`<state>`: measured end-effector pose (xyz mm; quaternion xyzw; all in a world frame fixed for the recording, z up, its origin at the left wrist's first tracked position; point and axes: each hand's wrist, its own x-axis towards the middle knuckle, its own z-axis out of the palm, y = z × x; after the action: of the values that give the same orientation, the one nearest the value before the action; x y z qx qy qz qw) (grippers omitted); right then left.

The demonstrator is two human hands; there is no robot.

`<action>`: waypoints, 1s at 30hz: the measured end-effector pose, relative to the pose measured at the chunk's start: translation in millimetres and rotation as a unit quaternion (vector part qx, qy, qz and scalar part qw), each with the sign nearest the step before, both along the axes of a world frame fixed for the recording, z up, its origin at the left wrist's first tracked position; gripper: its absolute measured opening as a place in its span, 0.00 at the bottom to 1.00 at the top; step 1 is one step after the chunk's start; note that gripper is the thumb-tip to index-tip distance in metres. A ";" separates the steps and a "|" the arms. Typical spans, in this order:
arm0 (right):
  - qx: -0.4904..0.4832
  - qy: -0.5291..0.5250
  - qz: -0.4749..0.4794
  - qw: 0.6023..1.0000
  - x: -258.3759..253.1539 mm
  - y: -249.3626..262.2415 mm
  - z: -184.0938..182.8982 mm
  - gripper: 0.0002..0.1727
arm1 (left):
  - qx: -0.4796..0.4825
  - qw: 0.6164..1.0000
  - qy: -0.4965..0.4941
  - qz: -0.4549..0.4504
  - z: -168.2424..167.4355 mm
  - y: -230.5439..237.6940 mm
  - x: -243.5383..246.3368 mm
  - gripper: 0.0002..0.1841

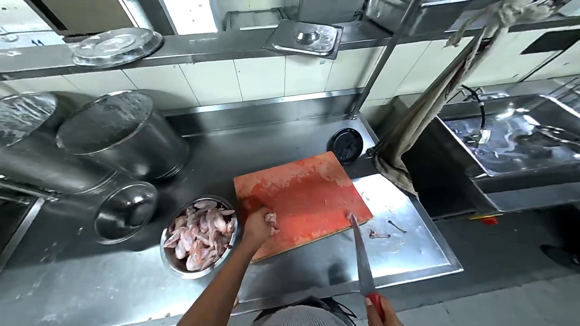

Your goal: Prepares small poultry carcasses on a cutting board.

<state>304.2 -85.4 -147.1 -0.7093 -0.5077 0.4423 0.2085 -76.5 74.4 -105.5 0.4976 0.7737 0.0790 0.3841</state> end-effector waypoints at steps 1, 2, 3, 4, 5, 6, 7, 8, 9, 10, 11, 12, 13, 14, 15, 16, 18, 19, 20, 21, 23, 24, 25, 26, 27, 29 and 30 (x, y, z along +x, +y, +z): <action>0.008 -0.016 0.027 0.999 -4.3 3.7 1.8 0.23 | 0.005 1.000 -0.012 0.011 -2.5 -4.3 -5.9 0.21; 0.016 -0.028 0.049 0.998 -9.0 8.2 3.9 0.23 | 0.010 1.000 -0.019 0.016 -4.9 -7.7 -9.8 0.21; 0.019 -0.035 0.070 0.997 -13.8 13.5 6.6 0.22 | 0.012 1.000 -0.022 0.018 -6.4 -9.4 -12.1 0.21; 0.019 -0.037 0.090 0.995 -18.3 19.5 8.6 0.21 | 0.014 0.999 -0.021 0.020 -6.7 -9.7 -13.2 0.21; 0.017 -0.038 0.107 0.993 -22.5 25.6 10.1 0.22 | 0.018 0.999 -0.017 0.026 -6.3 -9.1 -13.5 0.21; 0.017 -0.041 0.121 0.992 -26.3 31.5 11.9 0.22 | 0.023 0.999 -0.014 0.035 -6.7 -8.4 -13.8 0.20; 0.018 -0.042 0.132 0.990 -29.9 37.0 14.4 0.22 | 0.032 0.998 -0.019 0.047 -8.1 -7.9 -14.4 0.19; 0.020 -0.040 0.142 0.989 -33.2 42.7 17.3 0.22 | 0.044 0.996 -0.039 0.063 -9.3 -7.0 -15.3 0.19; 0.025 -0.038 0.147 0.988 -36.4 47.6 19.2 0.22 | 0.059 0.991 -0.084 0.085 -11.0 -6.4 -16.9 0.18; 0.025 -0.035 0.148 0.988 -39.2 51.2 19.9 0.22 | 0.075 0.979 -0.149 0.114 -13.0 -6.5 -18.3 0.18; 0.021 -0.027 0.144 0.989 -41.5 53.5 19.2 0.23 | 0.091 0.957 -0.226 0.156 -15.6 -7.0 -18.0 0.18; 0.014 -0.017 0.136 0.990 -43.4 55.7 17.6 0.23 | 0.105 0.928 -0.297 0.201 -17.4 -7.3 -16.7 0.18; 0.004 -0.004 0.126 0.992 -45.4 57.7 15.9 0.24 | 0.112 0.900 -0.346 0.239 -16.7 -7.0 -15.1 0.18; -0.003 0.010 0.117 0.993 -47.5 59.6 13.9 0.24 | 0.117 0.880 -0.375 0.268 -15.2 -6.0 -14.1 0.19; -0.005 0.023 0.109 0.994 -49.7 61.2 10.9 0.24 | 0.119 0.866 -0.394 0.284 -13.7 -4.6 -14.9 0.18; -0.005 0.036 0.104 0.994 -52.3 62.5 8.3 0.24 | 0.120 0.855 -0.409 0.296 -12.8 -2.9 -16.8 0.17; -0.013 0.041 0.102 0.994 -56.8 65.2 3.2 0.24 | 0.127 0.833 -0.432 0.323 -9.9 1.6 -20.2 0.15; -0.018 0.036 0.108 0.993 -58.3 68.0 1.8 0.24 | 0.131 0.823 -0.434 0.342 -7.1 4.9 -21.3 0.13; -0.018 0.020 0.118 0.993 -60.4 72.1 0.9 0.25 | 0.136 0.823 -0.418 0.360 -4.3 9.3 -22.8 0.13; -0.012 -0.003 0.128 0.992 -63.0 76.4 0.9 0.25 | 0.142 0.843 -0.372 0.360 -1.6 13.0 -25.4 0.13; 0.001 -0.051 0.145 0.988 -68.0 84.7 4.7 0.26 | 0.134 0.929 -0.196 0.285 2.9 14.6 -32.2 0.18; 0.005 -0.067 0.149 0.987 -70.6 89.0 7.8 0.26 | 0.130 0.960 -0.102 0.226 3.9 12.9 -33.1 0.19; 0.010 -0.075 0.152 0.986 -72.9 92.0 10.2 0.26 | 0.133 0.977 -0.036 0.163 3.4 9.8 -30.2 0.21; 0.015 -0.078 0.150 0.985 -74.3 94.4 11.3 0.26 | 0.131 0.988 0.010 0.087 3.6 7.9 -23.2 0.23; 0.019 -0.077 0.149 0.986 -74.0 96.9 11.7 0.27 | 0.112 0.993 0.045 0.010 5.1 8.4 -12.5 0.27; 0.023 -0.070 0.149 0.986 -73.7 99.6 8.5 0.27 | 0.055 0.990 0.097 -0.083 9.1 13.3 10.1 0.29; 0.021 -0.063 0.154 0.986 -73.5 99.3 5.5 0.27 | 0.038 0.990 0.104 -0.085 6.9 15.7 16.9 0.27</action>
<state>230.7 13.9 -141.6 -0.6442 -0.6323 0.4131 0.1204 -59.6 90.1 -98.5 0.5815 0.7606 0.0233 0.2877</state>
